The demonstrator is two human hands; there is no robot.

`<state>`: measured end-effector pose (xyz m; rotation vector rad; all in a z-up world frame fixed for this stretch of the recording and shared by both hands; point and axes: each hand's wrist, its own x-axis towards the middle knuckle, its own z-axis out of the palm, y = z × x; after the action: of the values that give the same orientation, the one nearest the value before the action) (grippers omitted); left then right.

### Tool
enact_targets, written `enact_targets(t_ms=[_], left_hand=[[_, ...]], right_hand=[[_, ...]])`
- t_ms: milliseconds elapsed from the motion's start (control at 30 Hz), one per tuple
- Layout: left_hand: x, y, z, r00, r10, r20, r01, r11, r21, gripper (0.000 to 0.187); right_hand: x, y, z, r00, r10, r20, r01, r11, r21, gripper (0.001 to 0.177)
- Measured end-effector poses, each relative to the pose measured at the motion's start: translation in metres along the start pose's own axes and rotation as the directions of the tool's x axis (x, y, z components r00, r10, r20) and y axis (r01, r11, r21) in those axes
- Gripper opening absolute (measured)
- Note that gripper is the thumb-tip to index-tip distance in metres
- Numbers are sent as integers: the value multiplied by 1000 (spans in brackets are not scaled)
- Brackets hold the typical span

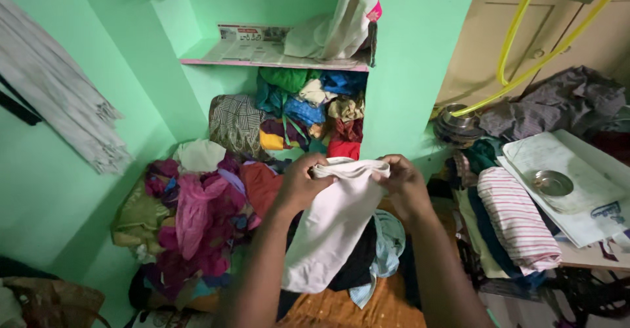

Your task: The person folds a white cloth and places it on a nearby table. Then the person picks up a black garment, turns it inside out, and folds it on the bed.

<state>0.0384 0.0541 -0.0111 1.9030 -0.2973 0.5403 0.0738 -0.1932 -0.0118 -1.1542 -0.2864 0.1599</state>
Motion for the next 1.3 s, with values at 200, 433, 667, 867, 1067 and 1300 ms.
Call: enact_targets(t_ms=[200,433,667,867,1067,1300], left_hand=[[-1,6,-4,983,147,-105,-140,988,70,33],[-2,10,-7,990,94,-109,-89,995,47,29],[-3,2,-25,985,140,-102,-138,990,30,34],[1,8,-44,973,229,-16,-226,968,111,33],[0,12,-67,925,233,300,-306,925,225,26],[6,5,-64,929,210,306,-322,865,385,22]], right_hand=[[6,38,-17,985,-115,128,127,987,-96,35],[8,74,-8,996,86,24,-85,996,-15,32],[17,55,15,994,20,-103,-19,1000,11,27],[29,49,17,988,-88,-130,94,995,38,17],[37,46,18,986,-143,-82,144,990,4,9],[39,38,30,984,-160,-80,164,985,44,7]])
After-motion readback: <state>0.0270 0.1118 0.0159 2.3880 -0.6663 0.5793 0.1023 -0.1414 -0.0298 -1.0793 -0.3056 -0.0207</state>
